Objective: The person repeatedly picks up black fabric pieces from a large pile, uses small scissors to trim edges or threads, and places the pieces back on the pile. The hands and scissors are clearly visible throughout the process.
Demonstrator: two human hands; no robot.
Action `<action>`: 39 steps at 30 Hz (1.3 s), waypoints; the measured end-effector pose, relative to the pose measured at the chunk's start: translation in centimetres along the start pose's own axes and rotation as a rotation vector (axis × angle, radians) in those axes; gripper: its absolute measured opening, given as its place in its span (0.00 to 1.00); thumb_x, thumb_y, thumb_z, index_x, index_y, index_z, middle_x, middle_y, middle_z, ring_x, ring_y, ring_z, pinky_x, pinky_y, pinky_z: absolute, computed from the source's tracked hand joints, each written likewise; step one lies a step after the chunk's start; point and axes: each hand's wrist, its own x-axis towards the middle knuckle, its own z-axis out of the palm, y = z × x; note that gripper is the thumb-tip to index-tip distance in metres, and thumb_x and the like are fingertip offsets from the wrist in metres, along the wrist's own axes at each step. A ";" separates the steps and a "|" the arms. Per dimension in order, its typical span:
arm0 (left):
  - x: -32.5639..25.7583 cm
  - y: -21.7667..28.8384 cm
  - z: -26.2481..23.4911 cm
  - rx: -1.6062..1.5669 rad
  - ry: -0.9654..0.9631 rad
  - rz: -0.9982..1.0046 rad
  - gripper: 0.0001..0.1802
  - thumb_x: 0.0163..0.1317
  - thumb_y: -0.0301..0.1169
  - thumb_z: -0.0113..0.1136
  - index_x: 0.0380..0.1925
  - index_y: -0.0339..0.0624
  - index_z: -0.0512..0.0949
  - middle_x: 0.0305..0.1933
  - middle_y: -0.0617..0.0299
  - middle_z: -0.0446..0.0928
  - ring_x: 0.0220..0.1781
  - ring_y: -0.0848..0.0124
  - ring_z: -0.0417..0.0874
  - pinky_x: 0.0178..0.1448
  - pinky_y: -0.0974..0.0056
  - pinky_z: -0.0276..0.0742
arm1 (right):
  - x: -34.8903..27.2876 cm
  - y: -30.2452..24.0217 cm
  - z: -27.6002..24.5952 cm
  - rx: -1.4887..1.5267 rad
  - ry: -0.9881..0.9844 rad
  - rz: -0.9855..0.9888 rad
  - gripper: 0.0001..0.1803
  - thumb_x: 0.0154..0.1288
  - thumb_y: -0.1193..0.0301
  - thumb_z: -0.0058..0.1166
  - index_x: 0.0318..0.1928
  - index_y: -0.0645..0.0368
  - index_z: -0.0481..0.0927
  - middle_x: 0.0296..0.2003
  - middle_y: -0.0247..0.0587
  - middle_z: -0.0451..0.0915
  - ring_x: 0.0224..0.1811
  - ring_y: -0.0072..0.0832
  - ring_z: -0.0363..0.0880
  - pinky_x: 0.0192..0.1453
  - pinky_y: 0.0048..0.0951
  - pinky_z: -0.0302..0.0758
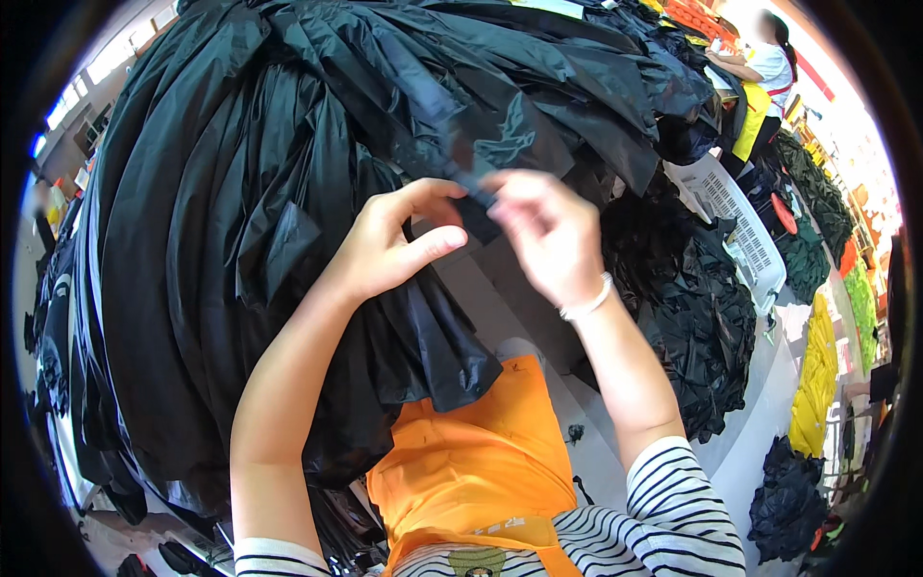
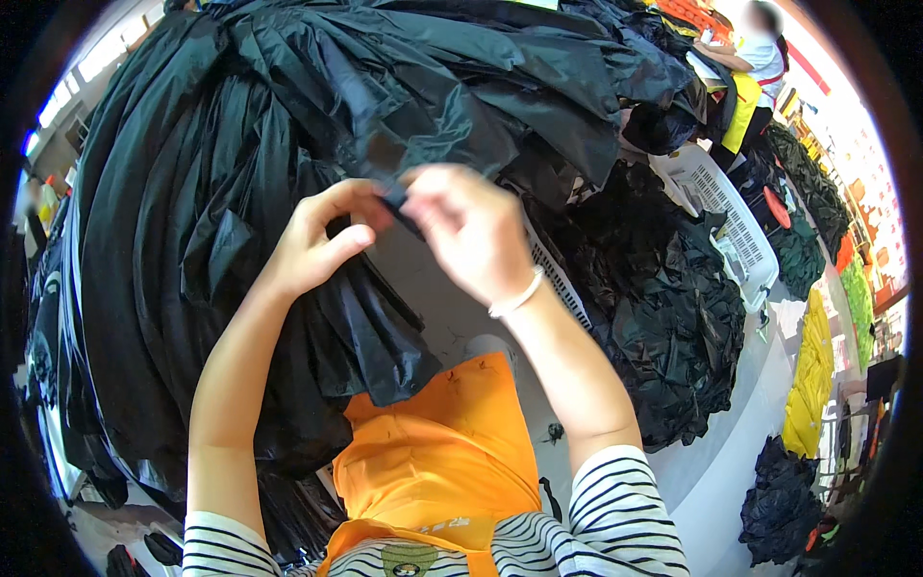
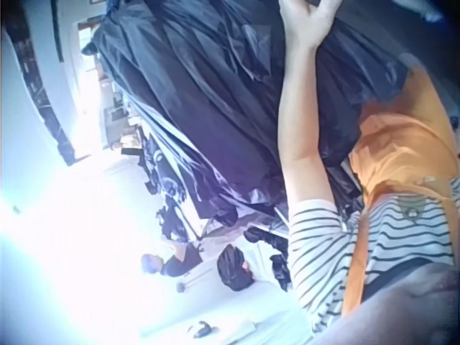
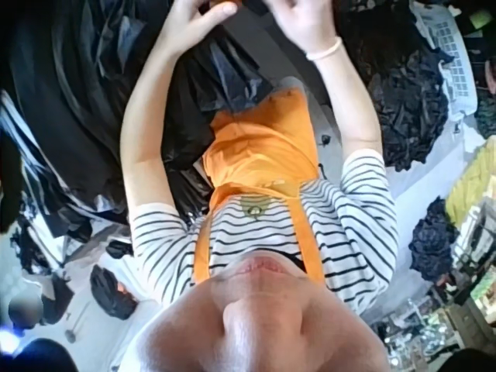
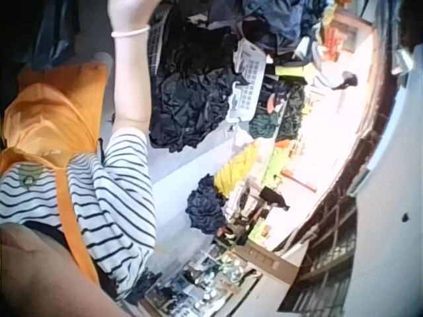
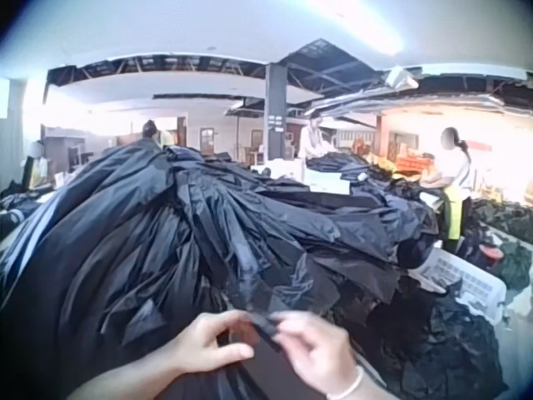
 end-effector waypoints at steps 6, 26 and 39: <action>0.2 -0.9 0.0 -0.296 0.213 0.062 0.13 0.69 0.25 0.55 0.51 0.32 0.75 0.47 0.63 0.80 0.50 0.77 0.78 0.53 0.67 0.77 | -2.7 -0.6 2.9 0.017 -0.069 -0.172 0.19 0.57 0.85 0.58 0.48 0.56 0.83 0.50 0.43 0.83 0.40 0.33 0.86 0.39 0.26 0.83; 0.5 -0.5 -0.7 -0.596 0.431 -0.011 0.10 0.66 0.26 0.52 0.46 0.41 0.76 0.31 0.70 0.77 0.24 0.82 0.72 0.26 0.75 0.61 | -3.9 3.8 0.1 0.252 0.196 0.622 0.19 0.62 0.77 0.62 0.54 0.67 0.77 0.42 0.35 0.81 0.34 0.13 0.74 0.42 0.16 0.71; 0.0 -1.9 -1.9 -0.663 0.402 -0.024 0.11 0.65 0.23 0.53 0.46 0.37 0.76 0.40 0.61 0.80 0.38 0.71 0.80 0.44 0.68 0.72 | -0.2 -0.4 0.3 -0.244 0.175 -0.182 0.27 0.49 0.83 0.67 0.52 0.51 0.83 0.57 0.41 0.76 0.26 0.21 0.80 0.31 0.21 0.80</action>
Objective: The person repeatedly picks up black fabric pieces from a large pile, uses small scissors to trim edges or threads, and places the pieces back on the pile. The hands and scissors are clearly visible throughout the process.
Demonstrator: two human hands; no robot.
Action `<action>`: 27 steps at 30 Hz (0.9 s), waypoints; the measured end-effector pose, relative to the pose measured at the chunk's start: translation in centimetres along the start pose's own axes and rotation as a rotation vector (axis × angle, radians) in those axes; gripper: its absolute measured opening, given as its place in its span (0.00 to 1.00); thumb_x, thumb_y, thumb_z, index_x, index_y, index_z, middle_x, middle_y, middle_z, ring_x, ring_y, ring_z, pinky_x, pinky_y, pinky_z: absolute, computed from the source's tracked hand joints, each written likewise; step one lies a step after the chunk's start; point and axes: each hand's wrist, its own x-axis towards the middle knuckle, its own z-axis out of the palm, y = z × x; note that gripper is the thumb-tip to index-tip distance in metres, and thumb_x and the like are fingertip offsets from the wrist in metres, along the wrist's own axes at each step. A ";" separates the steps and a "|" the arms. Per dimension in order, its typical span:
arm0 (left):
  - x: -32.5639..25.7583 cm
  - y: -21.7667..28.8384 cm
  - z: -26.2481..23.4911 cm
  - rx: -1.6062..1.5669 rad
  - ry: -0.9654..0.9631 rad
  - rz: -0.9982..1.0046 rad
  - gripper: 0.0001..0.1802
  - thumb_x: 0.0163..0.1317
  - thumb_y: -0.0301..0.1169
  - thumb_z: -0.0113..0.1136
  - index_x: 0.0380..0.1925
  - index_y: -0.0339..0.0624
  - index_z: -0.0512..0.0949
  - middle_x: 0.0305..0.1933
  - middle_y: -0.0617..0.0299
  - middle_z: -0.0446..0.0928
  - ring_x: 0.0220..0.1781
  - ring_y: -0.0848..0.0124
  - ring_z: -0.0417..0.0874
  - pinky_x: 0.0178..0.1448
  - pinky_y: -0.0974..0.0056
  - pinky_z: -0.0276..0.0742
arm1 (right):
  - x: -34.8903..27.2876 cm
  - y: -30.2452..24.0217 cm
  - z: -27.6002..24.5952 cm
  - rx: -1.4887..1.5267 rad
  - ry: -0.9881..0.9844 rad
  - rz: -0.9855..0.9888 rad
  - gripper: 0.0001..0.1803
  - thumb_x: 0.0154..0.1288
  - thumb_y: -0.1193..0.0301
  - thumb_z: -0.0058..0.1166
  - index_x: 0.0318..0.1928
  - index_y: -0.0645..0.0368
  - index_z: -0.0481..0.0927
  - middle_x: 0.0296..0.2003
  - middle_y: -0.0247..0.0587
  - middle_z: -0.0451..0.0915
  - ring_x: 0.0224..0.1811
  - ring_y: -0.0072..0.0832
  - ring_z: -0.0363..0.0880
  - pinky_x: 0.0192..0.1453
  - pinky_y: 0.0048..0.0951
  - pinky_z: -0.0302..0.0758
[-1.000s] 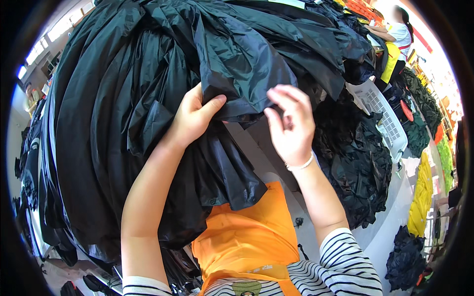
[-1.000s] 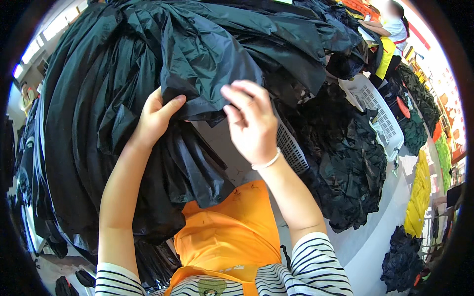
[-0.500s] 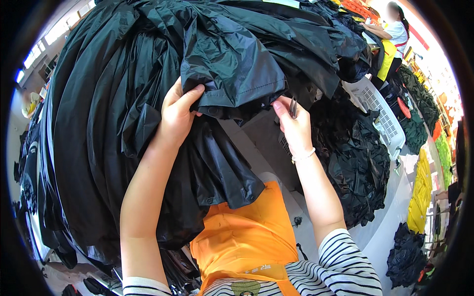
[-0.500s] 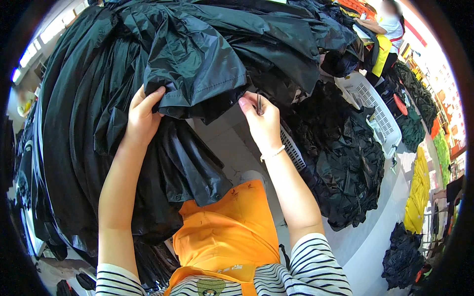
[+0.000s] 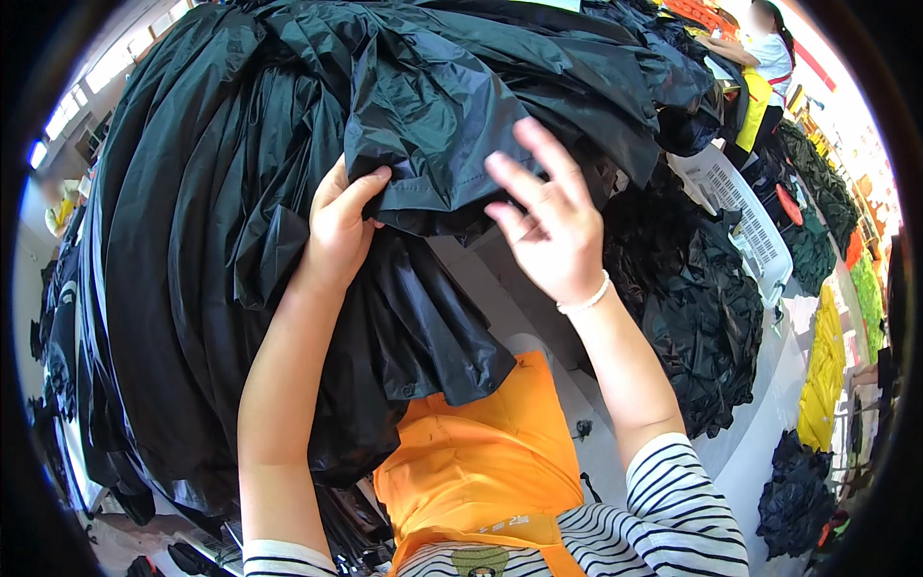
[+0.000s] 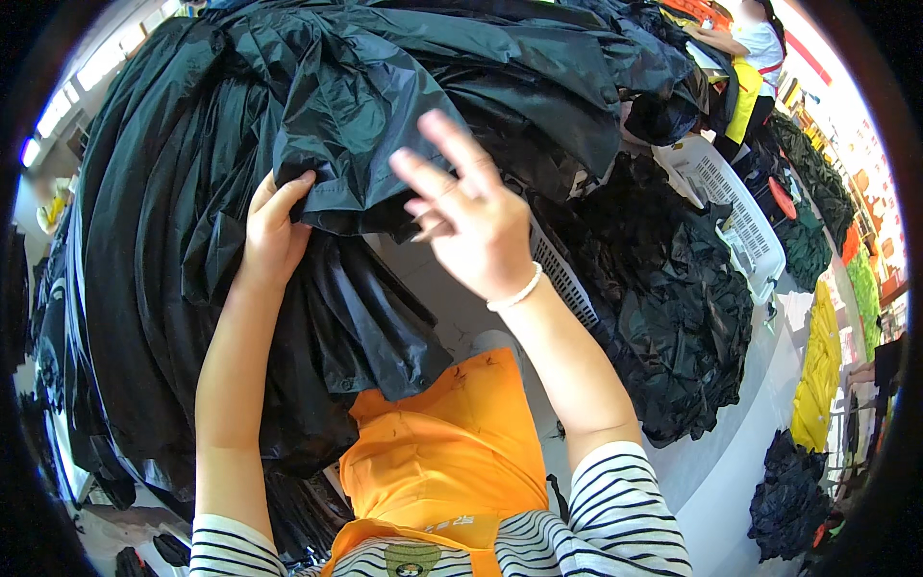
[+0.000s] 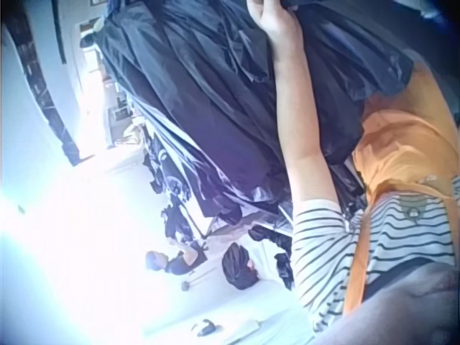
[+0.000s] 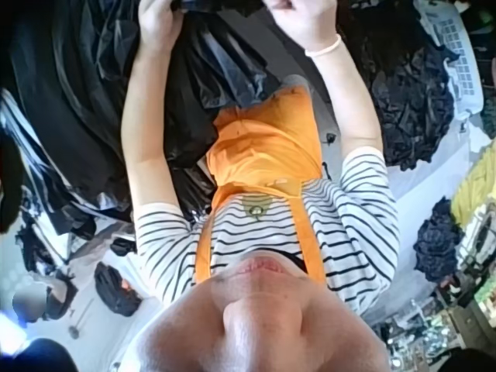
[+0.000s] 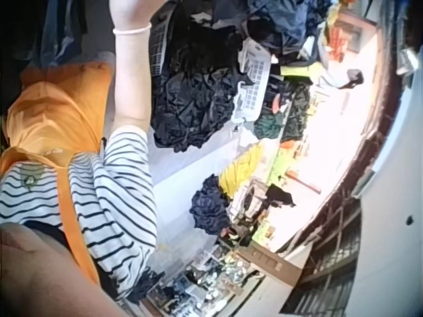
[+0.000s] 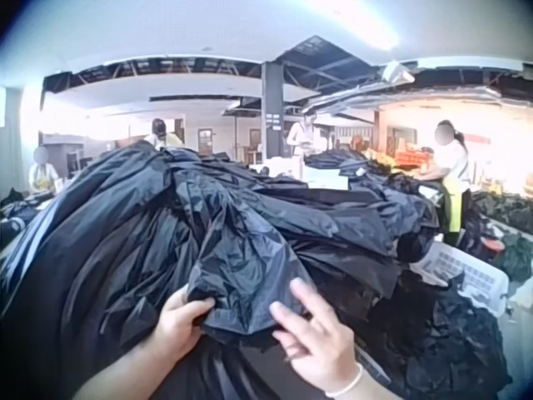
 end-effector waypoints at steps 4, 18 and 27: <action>-0.2 0.1 1.6 -0.046 0.066 0.019 0.08 0.65 0.25 0.53 0.42 0.40 0.77 0.34 0.66 0.79 0.31 0.78 0.77 0.34 0.73 0.68 | -1.2 -1.8 0.7 0.021 -0.178 0.061 0.16 0.46 0.68 0.74 0.31 0.54 0.77 0.35 0.33 0.76 0.24 0.28 0.80 0.27 0.26 0.77; 0.9 -2.0 -3.7 -0.516 0.036 0.009 0.12 0.67 0.28 0.49 0.40 0.29 0.77 0.44 0.48 0.83 0.48 0.59 0.84 0.60 0.56 0.77 | -1.1 0.0 0.5 -0.174 0.180 -0.353 0.10 0.48 0.82 0.65 0.25 0.56 0.76 0.24 0.33 0.75 0.18 0.25 0.73 0.22 0.23 0.68; -0.3 -0.7 -0.3 -0.668 -0.058 0.013 0.28 0.70 0.46 0.49 0.56 0.29 0.72 0.52 0.44 0.79 0.52 0.56 0.82 0.63 0.52 0.74 | 0.3 -0.8 -0.5 -0.205 0.215 -0.333 0.11 0.48 0.82 0.65 0.26 0.56 0.76 0.24 0.33 0.74 0.18 0.26 0.72 0.22 0.25 0.67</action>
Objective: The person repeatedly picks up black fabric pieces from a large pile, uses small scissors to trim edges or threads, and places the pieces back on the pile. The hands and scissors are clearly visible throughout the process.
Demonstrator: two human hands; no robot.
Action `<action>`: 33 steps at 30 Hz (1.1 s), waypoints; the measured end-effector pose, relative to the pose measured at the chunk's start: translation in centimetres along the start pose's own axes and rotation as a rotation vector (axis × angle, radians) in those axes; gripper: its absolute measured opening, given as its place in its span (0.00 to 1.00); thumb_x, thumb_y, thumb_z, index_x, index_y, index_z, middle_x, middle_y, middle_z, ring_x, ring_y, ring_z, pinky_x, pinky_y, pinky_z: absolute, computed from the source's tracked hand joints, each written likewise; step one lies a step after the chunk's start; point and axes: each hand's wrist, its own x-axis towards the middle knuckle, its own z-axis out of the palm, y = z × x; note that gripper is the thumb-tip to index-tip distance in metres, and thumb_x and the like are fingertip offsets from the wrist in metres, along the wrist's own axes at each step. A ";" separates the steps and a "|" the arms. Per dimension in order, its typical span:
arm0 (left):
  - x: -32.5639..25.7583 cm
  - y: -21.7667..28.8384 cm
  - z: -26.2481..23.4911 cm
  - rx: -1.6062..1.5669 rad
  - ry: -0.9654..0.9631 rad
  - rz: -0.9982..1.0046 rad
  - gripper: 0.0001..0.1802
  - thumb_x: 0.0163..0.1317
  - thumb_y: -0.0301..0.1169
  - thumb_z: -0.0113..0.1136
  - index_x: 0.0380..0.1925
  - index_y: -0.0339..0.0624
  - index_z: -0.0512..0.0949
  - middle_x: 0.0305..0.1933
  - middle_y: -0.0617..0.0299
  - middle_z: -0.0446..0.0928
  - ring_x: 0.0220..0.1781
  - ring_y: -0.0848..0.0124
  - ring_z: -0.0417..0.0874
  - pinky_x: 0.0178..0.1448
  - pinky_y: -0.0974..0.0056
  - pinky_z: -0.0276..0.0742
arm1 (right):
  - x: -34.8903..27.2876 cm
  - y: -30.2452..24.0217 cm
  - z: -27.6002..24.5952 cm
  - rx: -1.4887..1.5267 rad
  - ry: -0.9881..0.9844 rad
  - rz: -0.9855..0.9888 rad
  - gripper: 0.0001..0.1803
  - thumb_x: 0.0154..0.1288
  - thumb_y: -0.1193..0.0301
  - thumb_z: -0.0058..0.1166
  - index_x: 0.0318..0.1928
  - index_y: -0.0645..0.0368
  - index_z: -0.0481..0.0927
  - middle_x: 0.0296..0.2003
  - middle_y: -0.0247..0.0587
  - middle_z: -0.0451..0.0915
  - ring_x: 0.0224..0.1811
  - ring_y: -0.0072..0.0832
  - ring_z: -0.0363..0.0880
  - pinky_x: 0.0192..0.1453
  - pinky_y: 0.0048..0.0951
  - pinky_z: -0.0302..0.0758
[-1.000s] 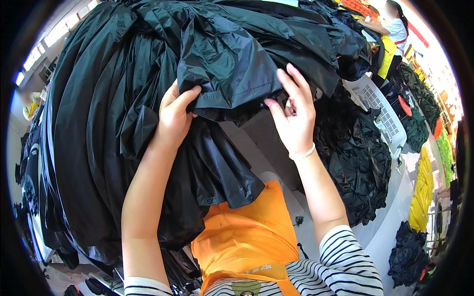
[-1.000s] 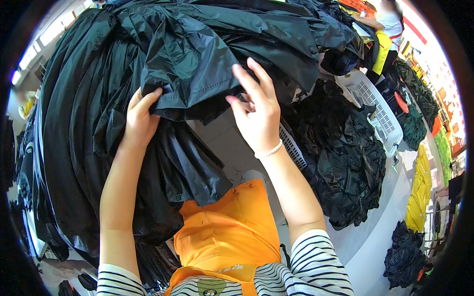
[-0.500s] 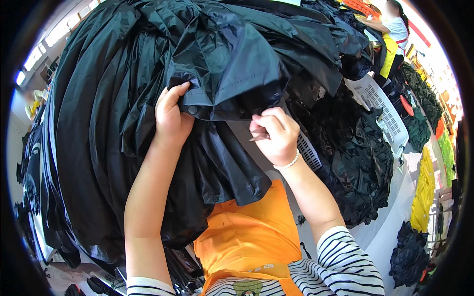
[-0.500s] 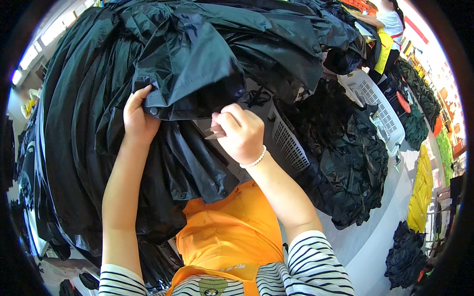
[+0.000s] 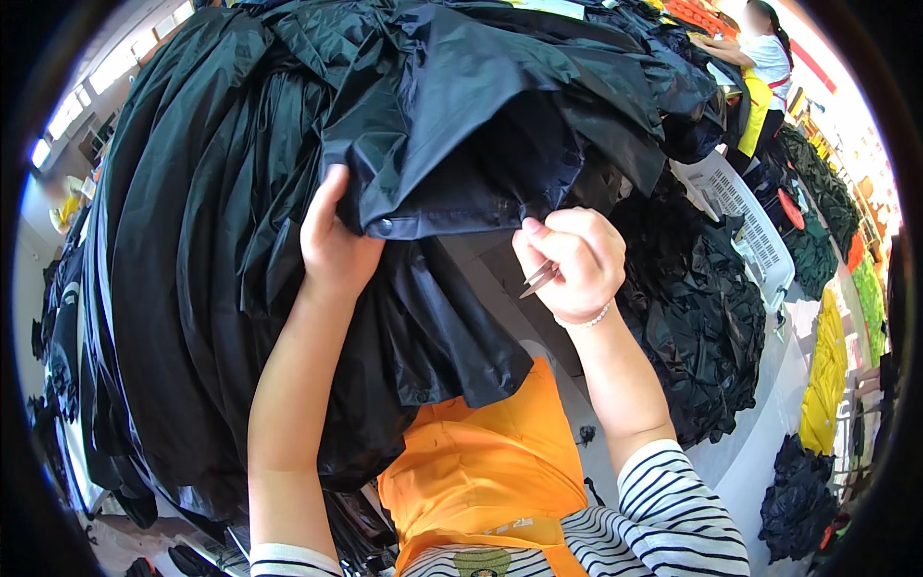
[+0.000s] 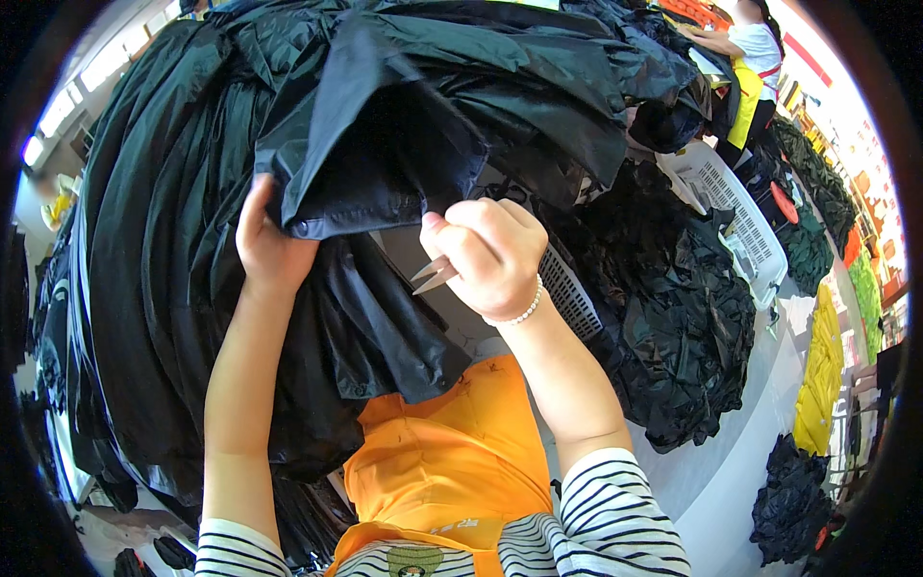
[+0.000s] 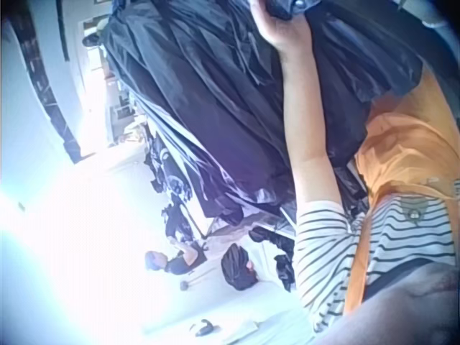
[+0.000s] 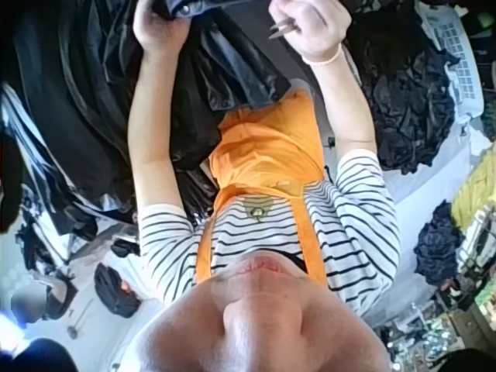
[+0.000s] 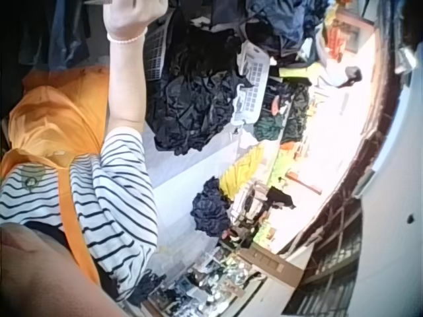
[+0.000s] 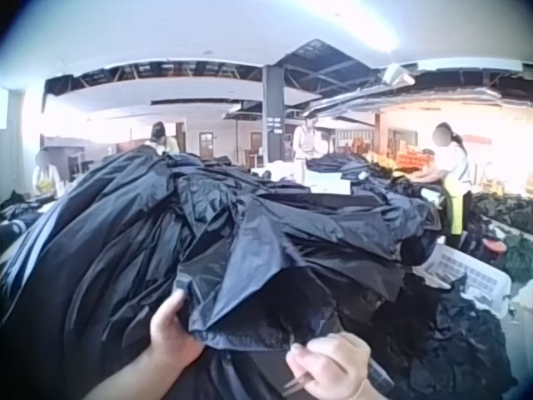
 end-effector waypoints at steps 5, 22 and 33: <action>-1.2 -0.7 1.7 0.745 -0.528 -0.022 0.43 0.52 0.47 0.72 0.62 0.37 0.66 0.55 0.51 0.76 0.56 0.58 0.78 0.62 0.53 0.72 | 0.8 -1.1 1.4 0.056 -0.079 0.108 0.11 0.52 0.78 0.64 0.25 0.52 0.73 0.24 0.33 0.72 0.19 0.31 0.73 0.23 0.29 0.69; -1.6 -1.8 -0.4 1.158 -0.144 -0.180 0.30 0.56 0.37 0.74 0.55 0.37 0.75 0.57 0.61 0.77 0.59 0.69 0.74 0.65 0.65 0.68 | 1.1 -1.9 1.4 0.468 -0.380 0.604 0.05 0.55 0.77 0.65 0.32 0.62 0.82 0.28 0.41 0.79 0.28 0.32 0.82 0.32 0.28 0.77; -2.2 -1.1 2.7 1.412 -0.174 -0.281 0.21 0.61 0.32 0.67 0.52 0.37 0.77 0.54 0.57 0.80 0.55 0.67 0.79 0.63 0.66 0.72 | -2.1 -3.7 1.5 0.639 -0.221 0.954 0.03 0.67 0.76 0.56 0.37 0.63 0.77 0.28 0.32 0.76 0.25 0.15 0.70 0.30 0.19 0.68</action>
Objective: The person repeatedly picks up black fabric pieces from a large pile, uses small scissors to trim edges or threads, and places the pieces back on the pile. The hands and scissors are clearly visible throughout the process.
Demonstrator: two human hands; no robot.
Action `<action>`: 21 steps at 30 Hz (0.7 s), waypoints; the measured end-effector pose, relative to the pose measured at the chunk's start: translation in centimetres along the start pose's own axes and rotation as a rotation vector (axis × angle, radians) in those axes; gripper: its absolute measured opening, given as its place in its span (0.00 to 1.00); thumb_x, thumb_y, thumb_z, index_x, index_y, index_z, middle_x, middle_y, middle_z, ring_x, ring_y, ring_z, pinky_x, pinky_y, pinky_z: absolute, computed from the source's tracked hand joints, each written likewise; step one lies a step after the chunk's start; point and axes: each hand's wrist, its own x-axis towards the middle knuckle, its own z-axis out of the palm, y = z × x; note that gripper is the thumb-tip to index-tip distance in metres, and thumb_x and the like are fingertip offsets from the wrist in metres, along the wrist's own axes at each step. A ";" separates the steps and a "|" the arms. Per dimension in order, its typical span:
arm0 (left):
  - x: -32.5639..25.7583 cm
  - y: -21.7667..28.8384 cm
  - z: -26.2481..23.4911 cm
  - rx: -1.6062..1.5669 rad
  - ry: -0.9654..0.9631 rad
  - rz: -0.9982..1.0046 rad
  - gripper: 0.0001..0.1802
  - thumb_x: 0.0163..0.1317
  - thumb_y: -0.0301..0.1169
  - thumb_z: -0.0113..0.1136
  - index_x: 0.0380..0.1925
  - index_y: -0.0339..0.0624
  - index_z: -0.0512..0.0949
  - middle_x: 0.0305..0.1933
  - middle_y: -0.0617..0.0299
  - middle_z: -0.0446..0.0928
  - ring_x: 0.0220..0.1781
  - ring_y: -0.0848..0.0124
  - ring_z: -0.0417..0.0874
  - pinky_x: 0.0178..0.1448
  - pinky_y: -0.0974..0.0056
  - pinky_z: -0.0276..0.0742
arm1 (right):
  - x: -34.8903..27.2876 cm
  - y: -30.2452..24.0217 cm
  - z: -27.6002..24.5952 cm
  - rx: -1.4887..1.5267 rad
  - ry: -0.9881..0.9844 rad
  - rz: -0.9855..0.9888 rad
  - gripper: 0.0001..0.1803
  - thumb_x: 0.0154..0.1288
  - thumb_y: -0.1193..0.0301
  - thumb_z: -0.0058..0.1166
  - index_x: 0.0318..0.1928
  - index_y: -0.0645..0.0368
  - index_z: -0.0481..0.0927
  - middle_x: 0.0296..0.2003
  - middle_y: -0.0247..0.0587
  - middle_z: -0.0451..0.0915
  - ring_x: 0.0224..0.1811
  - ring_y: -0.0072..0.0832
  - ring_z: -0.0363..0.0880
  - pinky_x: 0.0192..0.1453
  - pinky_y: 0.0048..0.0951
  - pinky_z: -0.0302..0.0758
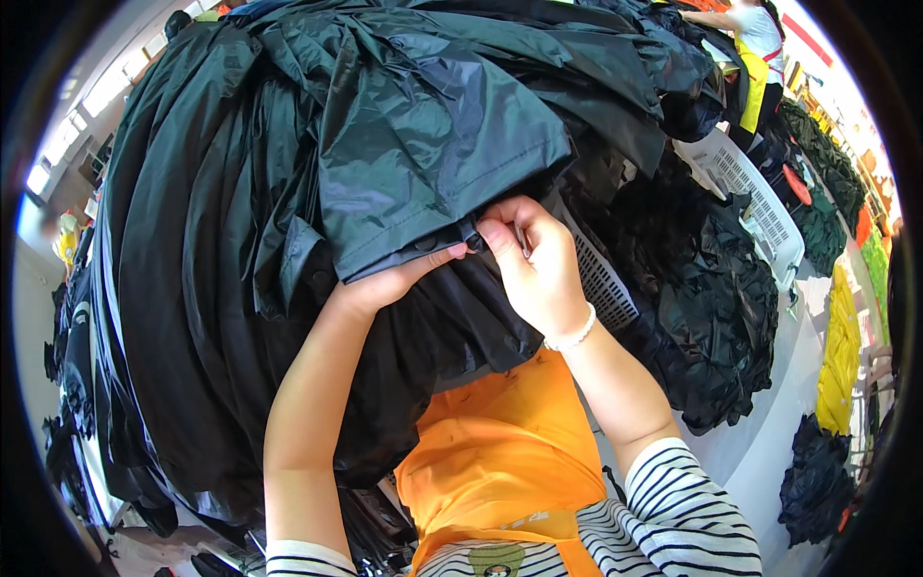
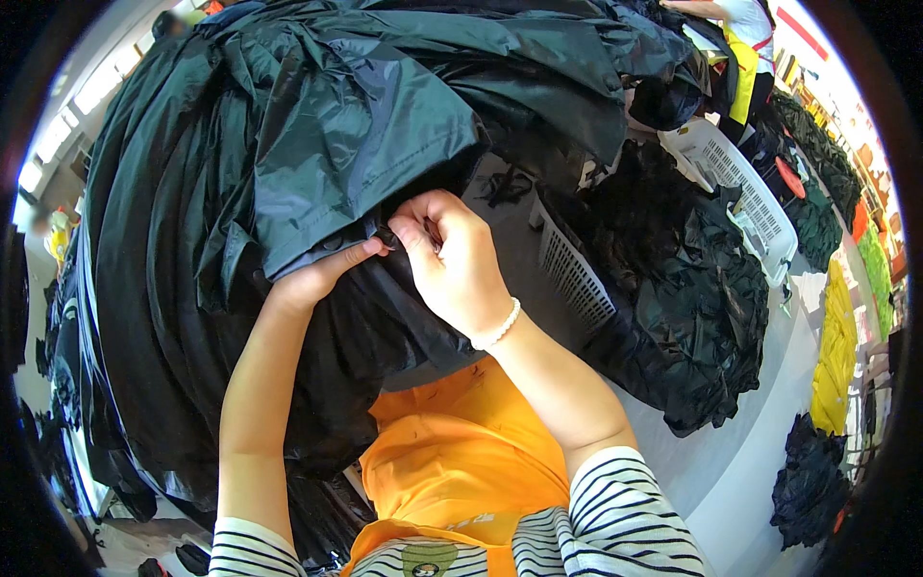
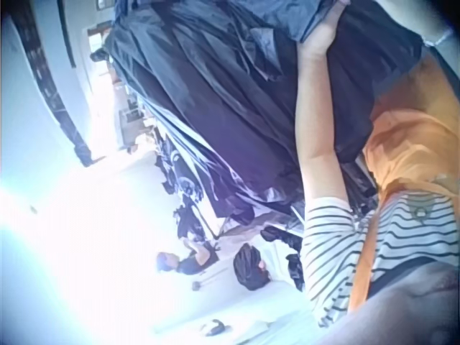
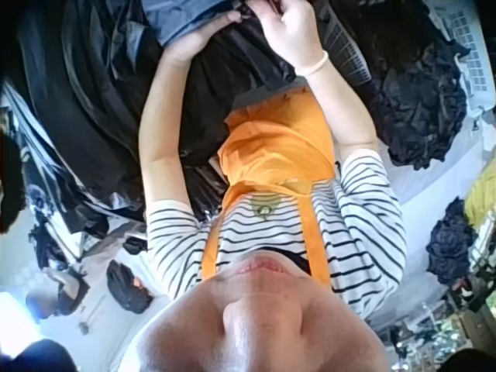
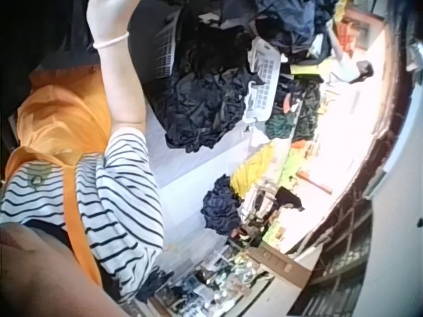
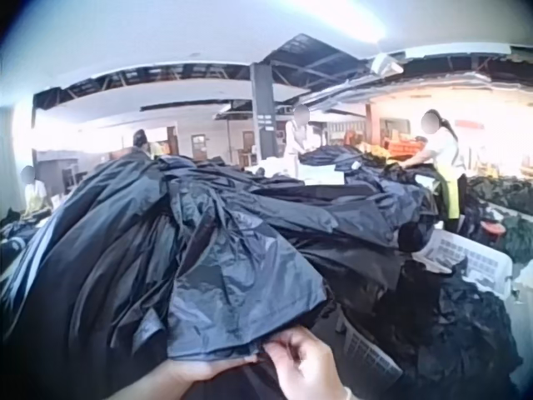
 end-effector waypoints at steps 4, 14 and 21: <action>-0.1 -0.7 -0.1 -0.046 -0.005 0.031 0.10 0.62 0.27 0.66 0.42 0.37 0.81 0.44 0.58 0.83 0.49 0.68 0.81 0.58 0.67 0.75 | -0.2 -0.5 0.0 0.442 -0.020 0.315 0.06 0.72 0.73 0.53 0.39 0.64 0.77 0.28 0.26 0.73 0.24 0.11 0.66 0.30 0.16 0.64; -0.2 -1.9 -0.2 -0.294 -0.083 -0.054 0.12 0.65 0.27 0.61 0.47 0.34 0.81 0.48 0.58 0.83 0.51 0.72 0.82 0.57 0.69 0.77 | -2.0 0.5 -2.1 -0.116 -0.111 -0.008 0.11 0.69 0.72 0.57 0.46 0.63 0.71 0.38 0.42 0.74 0.34 0.26 0.76 0.41 0.26 0.75; 0.1 -2.0 -0.5 -0.119 -0.069 -0.027 0.16 0.63 0.30 0.65 0.49 0.37 0.80 0.51 0.60 0.81 0.52 0.73 0.81 0.57 0.68 0.76 | -0.9 0.8 -1.3 -0.093 -0.105 -0.110 0.10 0.66 0.73 0.59 0.43 0.63 0.74 0.38 0.43 0.75 0.34 0.30 0.79 0.40 0.27 0.76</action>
